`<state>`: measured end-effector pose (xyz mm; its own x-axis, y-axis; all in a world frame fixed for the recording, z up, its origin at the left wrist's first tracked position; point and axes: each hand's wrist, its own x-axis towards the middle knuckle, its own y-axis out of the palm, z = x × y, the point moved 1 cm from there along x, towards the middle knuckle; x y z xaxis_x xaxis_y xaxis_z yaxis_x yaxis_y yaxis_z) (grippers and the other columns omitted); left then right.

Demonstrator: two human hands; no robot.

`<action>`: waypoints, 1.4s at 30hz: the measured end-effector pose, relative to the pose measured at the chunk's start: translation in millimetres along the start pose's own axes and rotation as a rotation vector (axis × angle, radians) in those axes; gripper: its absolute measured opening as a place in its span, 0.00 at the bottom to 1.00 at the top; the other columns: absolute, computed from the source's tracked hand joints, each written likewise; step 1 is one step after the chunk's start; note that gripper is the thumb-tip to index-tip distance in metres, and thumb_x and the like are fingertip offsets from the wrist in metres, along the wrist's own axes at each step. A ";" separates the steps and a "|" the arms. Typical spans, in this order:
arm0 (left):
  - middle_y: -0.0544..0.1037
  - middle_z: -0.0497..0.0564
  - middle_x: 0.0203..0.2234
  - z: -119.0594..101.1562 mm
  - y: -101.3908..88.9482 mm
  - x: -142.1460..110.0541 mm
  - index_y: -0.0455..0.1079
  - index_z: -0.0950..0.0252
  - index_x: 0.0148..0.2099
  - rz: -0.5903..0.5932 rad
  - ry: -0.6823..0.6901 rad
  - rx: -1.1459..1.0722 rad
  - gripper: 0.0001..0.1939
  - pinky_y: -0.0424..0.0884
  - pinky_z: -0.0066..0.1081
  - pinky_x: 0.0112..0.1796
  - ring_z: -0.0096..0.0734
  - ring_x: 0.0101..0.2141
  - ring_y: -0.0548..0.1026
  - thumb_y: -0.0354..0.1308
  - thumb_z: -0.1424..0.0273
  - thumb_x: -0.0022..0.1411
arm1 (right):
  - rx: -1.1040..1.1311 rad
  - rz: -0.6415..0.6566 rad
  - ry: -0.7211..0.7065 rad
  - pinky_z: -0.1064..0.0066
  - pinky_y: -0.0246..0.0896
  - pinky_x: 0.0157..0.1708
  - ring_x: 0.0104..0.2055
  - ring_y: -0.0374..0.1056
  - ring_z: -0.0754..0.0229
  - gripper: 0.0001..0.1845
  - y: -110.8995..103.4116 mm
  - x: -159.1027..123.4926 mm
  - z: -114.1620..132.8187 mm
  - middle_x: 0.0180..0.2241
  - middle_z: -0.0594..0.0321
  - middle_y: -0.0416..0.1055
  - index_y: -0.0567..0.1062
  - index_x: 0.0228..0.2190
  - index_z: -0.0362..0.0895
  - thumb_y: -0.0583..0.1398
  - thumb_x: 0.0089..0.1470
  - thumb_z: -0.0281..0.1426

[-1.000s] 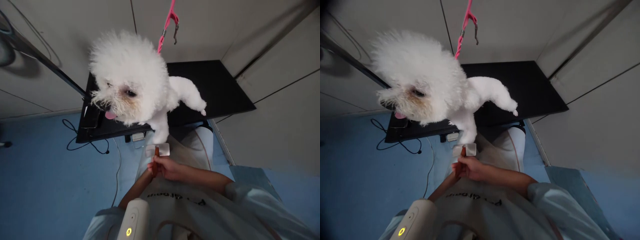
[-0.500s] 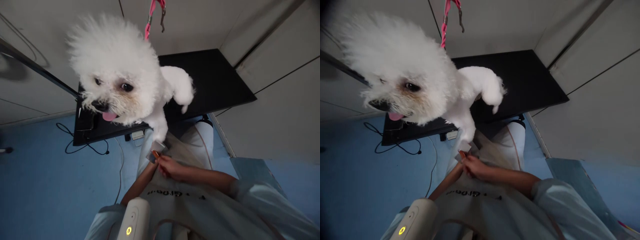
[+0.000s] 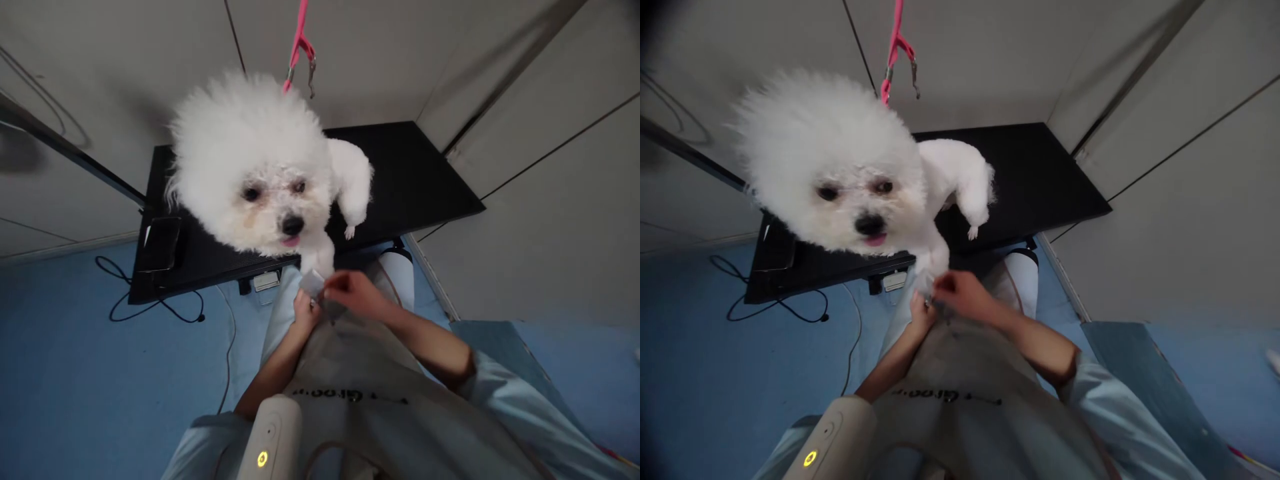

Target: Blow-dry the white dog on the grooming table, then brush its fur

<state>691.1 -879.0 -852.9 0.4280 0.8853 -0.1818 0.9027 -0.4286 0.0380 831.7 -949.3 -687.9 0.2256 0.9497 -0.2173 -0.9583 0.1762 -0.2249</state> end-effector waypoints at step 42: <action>0.53 0.39 0.14 -69.6 -38.2 -45.0 0.70 0.63 0.33 0.427 -0.634 -0.551 0.26 0.58 0.26 0.21 0.21 0.16 0.54 0.72 0.47 0.46 | 0.324 0.154 -0.253 0.72 0.59 0.23 0.18 0.64 0.65 0.16 -62.5 67.0 1.6 0.20 0.71 0.70 0.71 0.34 0.46 0.66 0.50 0.42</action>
<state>640.4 -889.9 -777.8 0.7701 0.3402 -0.5396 0.6379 -0.4054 0.6548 906.4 -896.3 -686.9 0.0645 0.9976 0.0232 -0.9920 0.0615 0.1106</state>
